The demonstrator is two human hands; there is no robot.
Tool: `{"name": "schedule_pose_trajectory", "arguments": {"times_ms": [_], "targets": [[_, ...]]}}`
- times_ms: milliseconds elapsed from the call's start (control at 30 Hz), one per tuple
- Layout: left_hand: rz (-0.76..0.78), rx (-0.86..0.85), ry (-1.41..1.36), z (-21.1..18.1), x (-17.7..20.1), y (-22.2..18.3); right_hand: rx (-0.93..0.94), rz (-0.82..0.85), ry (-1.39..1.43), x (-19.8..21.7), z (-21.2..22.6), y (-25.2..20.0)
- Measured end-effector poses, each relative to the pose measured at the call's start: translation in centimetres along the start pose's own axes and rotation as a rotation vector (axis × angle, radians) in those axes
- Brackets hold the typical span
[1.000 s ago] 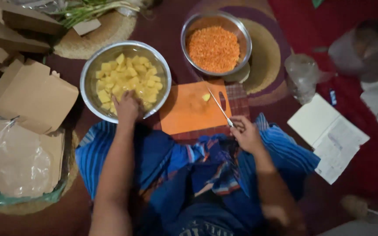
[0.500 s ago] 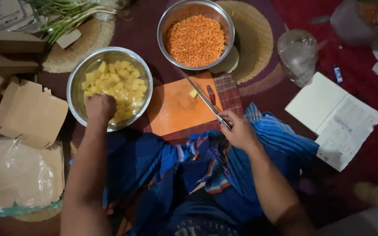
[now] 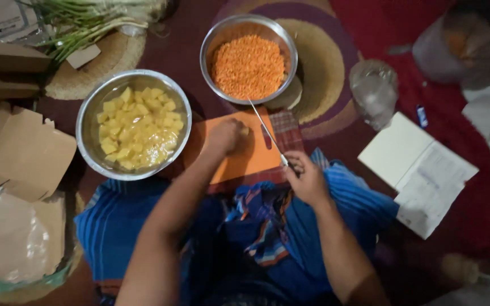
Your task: Slicing peeled potato chunks into smaller pieces on a cutting board using a knife
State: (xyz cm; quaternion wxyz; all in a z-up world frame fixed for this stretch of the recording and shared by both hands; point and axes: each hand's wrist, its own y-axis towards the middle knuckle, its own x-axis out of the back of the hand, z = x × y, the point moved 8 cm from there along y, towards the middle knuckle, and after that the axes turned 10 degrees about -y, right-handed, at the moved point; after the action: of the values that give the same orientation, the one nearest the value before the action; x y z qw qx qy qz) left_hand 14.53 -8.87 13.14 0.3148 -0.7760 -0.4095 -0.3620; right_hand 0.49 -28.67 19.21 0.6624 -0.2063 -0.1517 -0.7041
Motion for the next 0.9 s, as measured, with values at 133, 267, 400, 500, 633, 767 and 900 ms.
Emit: {"name": "schedule_pose_trajectory", "arguments": {"times_ms": [133, 267, 400, 500, 633, 767, 900], "targets": [[-0.013, 0.127, -0.030, 7.7, -10.4, 6.4, -0.029, 0.005, 0.103, 0.4, -0.1, -0.3], [-0.099, 0.089, -0.079, 6.8, -9.2, 6.5, -0.011, 0.041, 0.156, 0.0, 0.8, -0.4], [-0.158, -0.020, -0.098, 3.6, -6.2, 5.0, 0.022, 0.066, 0.100, -0.4, 1.9, -0.2], [-0.109, -0.077, -0.125, 3.9, -5.7, 3.5, 0.030, 0.076, 0.090, -0.8, 2.0, -0.3], [-0.193, -0.126, -0.163, 8.0, -6.6, 0.9, 0.008, 0.124, 0.038, -2.6, -0.2, 0.4], [-0.316, -0.144, -0.119, 9.3, -5.3, -3.3, 0.092, 0.235, -0.236, -6.2, 3.4, 0.8], [-0.439, -0.098, -0.246, 8.5, -2.9, -6.3, 0.206, 0.268, -0.347, -9.7, 4.0, 1.4]]}}
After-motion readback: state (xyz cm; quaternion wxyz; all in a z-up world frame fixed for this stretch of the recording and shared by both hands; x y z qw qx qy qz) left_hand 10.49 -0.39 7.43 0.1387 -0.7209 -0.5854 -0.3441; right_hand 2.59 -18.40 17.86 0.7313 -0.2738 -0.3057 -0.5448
